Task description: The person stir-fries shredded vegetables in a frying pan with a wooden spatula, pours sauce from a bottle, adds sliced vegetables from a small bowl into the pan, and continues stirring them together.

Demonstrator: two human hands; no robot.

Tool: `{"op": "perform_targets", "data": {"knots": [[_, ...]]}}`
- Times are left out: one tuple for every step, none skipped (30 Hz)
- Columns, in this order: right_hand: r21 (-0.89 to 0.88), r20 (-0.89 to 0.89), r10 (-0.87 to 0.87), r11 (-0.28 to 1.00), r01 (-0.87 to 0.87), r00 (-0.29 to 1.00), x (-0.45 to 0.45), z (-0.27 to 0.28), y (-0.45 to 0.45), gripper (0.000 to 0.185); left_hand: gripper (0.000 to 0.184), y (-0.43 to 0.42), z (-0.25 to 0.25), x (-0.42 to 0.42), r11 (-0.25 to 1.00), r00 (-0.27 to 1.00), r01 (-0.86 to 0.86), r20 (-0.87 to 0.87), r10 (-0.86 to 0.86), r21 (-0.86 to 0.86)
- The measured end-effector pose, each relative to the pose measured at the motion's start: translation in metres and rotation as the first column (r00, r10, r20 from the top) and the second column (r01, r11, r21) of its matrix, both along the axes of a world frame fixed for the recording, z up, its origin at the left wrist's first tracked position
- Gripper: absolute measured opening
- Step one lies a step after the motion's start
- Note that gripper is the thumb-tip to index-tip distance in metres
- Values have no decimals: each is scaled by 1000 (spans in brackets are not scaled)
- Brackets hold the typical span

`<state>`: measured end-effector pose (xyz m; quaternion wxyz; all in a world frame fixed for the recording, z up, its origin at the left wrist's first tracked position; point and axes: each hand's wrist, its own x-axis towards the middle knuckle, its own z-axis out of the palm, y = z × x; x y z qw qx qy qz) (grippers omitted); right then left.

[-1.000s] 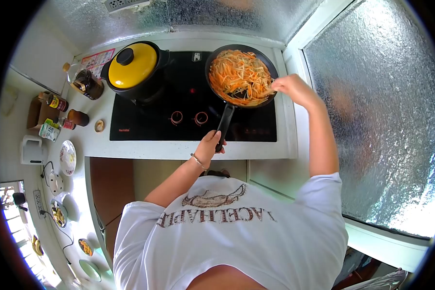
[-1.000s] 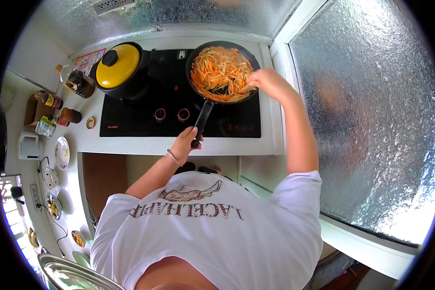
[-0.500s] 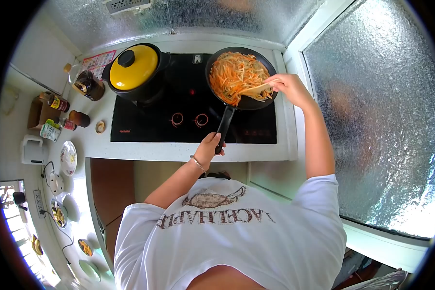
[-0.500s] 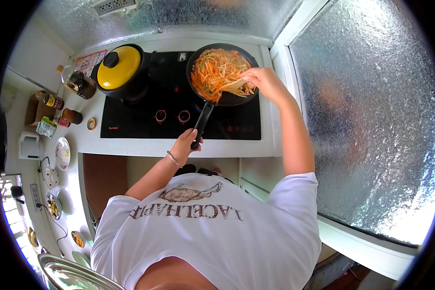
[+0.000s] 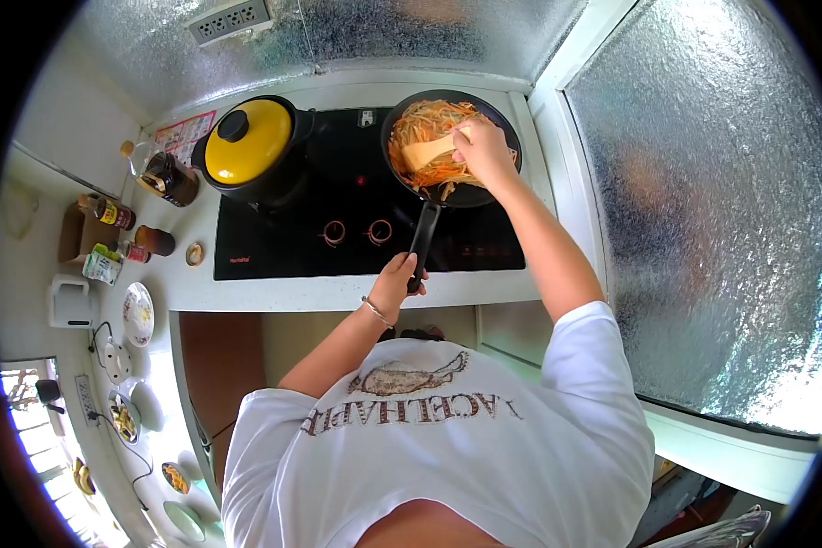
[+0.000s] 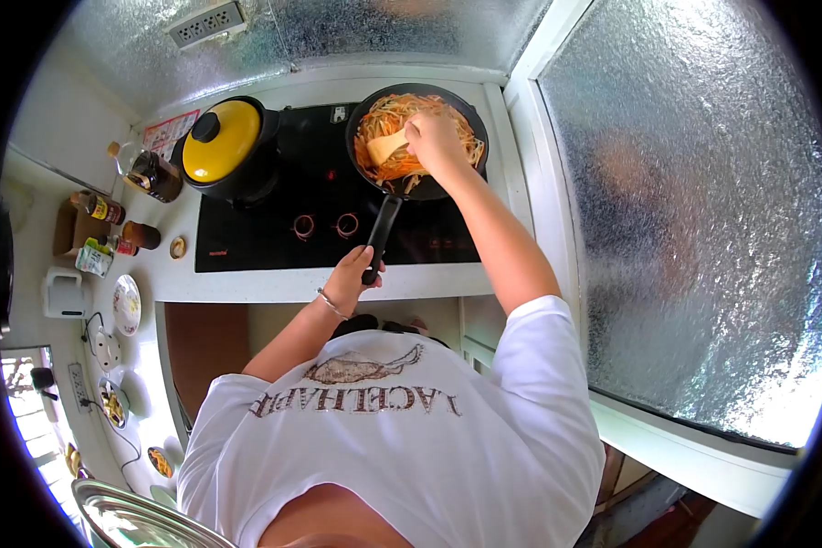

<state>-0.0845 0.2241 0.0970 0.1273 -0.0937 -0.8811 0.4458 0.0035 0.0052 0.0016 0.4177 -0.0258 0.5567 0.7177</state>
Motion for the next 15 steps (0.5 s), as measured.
{"op": "perform_targets", "data": {"knots": [[43,-1,-55,998,55,998,-2,-3,5,20,25,0,-1,0,1000,1000,-9,12,9,13],[86,-5,-110,990,110,994,-6,-10,15,21,25,-1,-1,0,999,1000,-20,24,20,27],[-10,-38,-173,985,172,984,-11,-23,31,22,25,-1,1,0,999,1000,-21,20,20,26],[-105,-62,-235,968,228,970,-11,-21,39,23,26,-2,3,1,1000,1000,-18,22,18,16],[-87,-38,-257,964,253,966,-6,-18,48,23,26,-2,5,1,1000,1000,-17,24,17,7],[-82,-42,-253,965,249,967,-4,-18,45,23,26,-1,6,0,1000,1000,-21,21,21,13],[-94,-54,-243,967,237,969,-2,-20,40,22,26,0,6,-1,1000,1000,-13,7,13,1],[-107,-61,-232,969,224,971,2,-24,34,21,26,0,6,1,1000,1000,-6,-3,6,-13],[18,34,-183,983,183,983,12,-5,18,20,26,-1,5,2,1000,1000,-11,0,11,-14],[15,36,-178,984,178,983,12,-9,22,20,26,-1,4,2,1000,1000,-8,-2,8,-9],[5,-11,-228,974,228,974,11,-15,33,21,26,-2,4,1,1000,1000,-7,-7,7,-1],[-6,-59,-277,961,277,959,10,-17,44,21,26,-3,4,0,1000,1000,-12,-9,12,0],[-60,-123,-314,949,309,941,11,-14,51,21,26,-3,3,0,1000,1000,-11,-1,11,0],[-55,-126,-310,951,305,942,11,-9,59,21,26,-2,3,-1,1000,1000,-10,10,10,2],[-7,-159,-314,948,317,936,12,0,63,21,26,-2,3,-1,1000,1000,-13,12,13,6]]}}
